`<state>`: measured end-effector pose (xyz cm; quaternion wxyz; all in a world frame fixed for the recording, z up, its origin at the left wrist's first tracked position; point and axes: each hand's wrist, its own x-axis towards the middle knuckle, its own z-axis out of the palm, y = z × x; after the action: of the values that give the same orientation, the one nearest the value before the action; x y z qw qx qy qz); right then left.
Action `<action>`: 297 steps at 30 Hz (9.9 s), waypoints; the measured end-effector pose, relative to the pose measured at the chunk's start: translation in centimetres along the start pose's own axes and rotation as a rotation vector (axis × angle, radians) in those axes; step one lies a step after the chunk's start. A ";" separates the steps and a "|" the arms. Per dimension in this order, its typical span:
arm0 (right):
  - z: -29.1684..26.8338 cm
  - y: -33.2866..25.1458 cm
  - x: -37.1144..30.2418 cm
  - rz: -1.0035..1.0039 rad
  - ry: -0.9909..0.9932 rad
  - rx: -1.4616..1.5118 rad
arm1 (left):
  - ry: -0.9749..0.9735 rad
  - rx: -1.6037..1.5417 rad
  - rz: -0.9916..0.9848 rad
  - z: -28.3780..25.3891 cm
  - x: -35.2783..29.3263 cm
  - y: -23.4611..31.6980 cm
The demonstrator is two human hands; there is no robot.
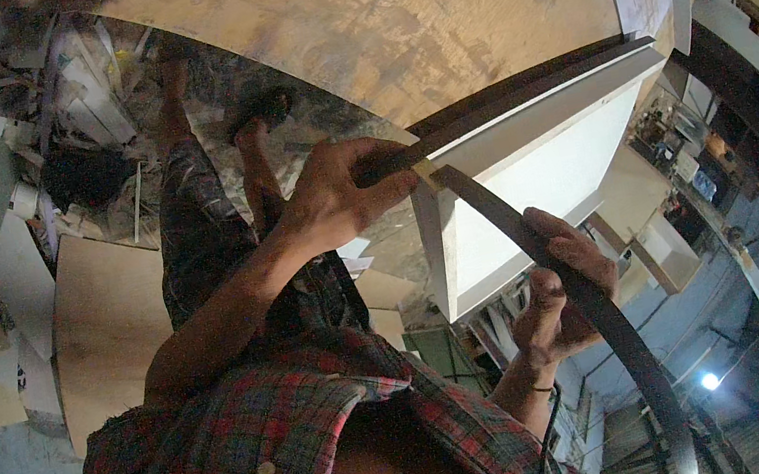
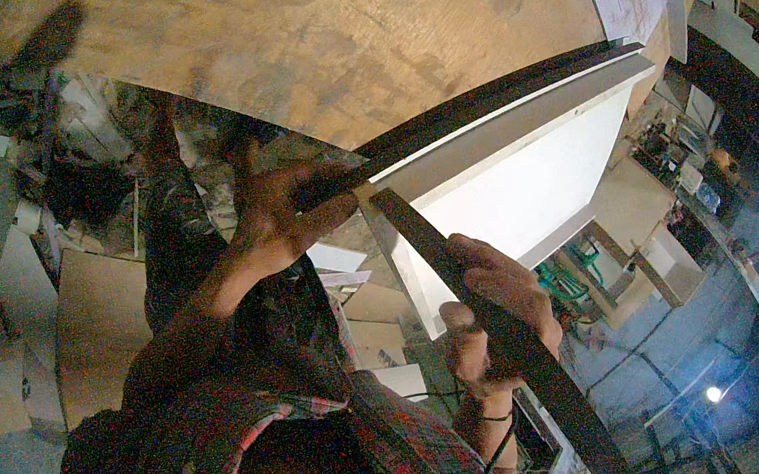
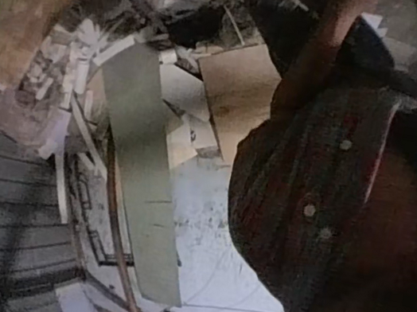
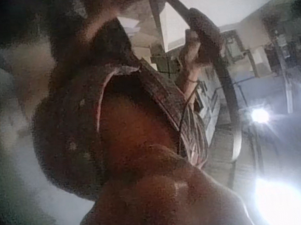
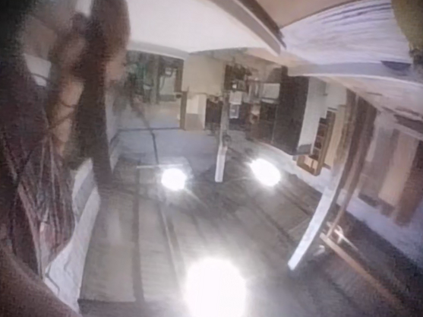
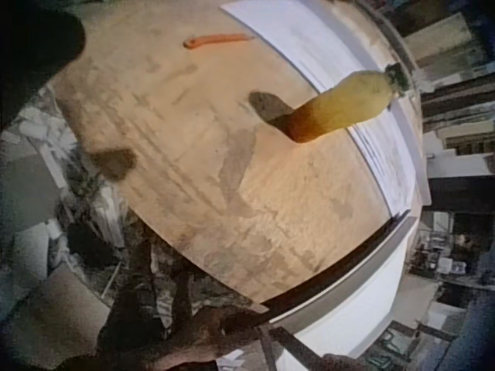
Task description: The person assembles a white rectangular frame by applying glue to thin wooden strips and attaching them to the frame's edges. They use a yellow bottle to apply glue and a metal ruler to align the strips, working in a cluttered workshop.
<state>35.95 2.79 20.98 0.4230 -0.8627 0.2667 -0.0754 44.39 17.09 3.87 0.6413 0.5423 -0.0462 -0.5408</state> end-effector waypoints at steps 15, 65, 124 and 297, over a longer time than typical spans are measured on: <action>1.6 -0.6 0.4 0.021 0.052 -0.090 | 0.045 0.055 0.000 0.4 0.1 -0.6; 1.5 0.5 -1.0 -0.009 -0.085 0.012 | 0.148 0.122 0.411 0.3 0.0 -1.1; 2.7 2.8 -2.0 0.206 -0.191 -0.145 | -0.117 0.111 -0.036 -1.4 2.0 1.6; 7.3 7.3 -3.7 0.066 0.155 -0.625 | -0.262 -0.116 -0.155 -0.6 3.5 -2.2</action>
<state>32.57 6.11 11.15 0.1181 -0.9334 0.3363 -0.0418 44.78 15.23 0.19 0.6164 0.4312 -0.0560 -0.6565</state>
